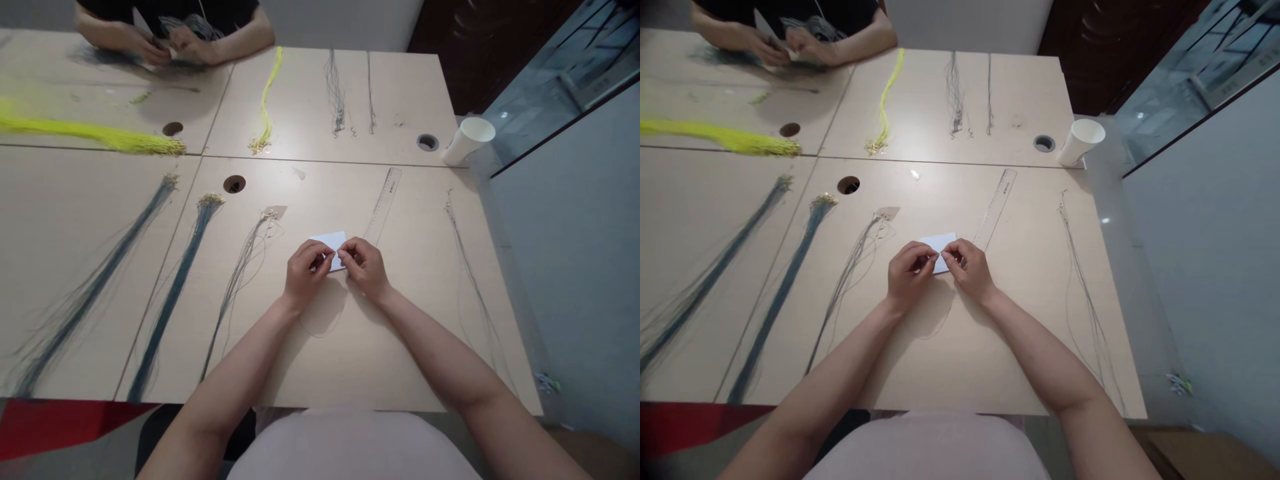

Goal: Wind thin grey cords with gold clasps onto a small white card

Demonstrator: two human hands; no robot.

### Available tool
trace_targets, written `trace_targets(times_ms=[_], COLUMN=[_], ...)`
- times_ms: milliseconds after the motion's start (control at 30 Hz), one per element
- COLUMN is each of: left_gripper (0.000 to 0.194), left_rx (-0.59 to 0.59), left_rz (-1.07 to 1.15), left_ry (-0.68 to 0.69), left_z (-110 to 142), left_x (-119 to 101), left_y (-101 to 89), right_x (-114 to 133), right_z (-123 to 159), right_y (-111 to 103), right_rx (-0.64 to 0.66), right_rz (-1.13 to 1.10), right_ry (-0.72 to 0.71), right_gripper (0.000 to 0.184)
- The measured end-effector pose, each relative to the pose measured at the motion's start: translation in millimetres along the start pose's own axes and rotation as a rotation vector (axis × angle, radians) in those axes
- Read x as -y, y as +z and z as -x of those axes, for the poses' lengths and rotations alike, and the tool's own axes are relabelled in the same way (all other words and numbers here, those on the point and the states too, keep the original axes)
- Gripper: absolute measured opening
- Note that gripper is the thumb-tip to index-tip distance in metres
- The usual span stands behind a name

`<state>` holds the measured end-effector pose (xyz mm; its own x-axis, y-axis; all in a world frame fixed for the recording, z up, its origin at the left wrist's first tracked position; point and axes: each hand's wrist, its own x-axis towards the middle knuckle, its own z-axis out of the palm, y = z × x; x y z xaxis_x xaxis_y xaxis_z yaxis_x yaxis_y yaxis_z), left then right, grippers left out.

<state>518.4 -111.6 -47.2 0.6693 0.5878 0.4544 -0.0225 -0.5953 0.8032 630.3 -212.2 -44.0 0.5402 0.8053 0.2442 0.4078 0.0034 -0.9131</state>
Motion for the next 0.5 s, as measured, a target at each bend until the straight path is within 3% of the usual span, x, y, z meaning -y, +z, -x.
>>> trace_targets(times_ms=[500], left_gripper=[0.001], left_rx=[0.029], left_rz=[-0.035], left_ry=[-0.004], left_z=[0.2], left_x=[-1.7], left_y=[-0.2], right_x=[-0.6], right_z=[0.5], right_y=[-0.7], right_rx=[0.010], right_rz=[-0.003], right_ry=[0.019], right_gripper=[0.014])
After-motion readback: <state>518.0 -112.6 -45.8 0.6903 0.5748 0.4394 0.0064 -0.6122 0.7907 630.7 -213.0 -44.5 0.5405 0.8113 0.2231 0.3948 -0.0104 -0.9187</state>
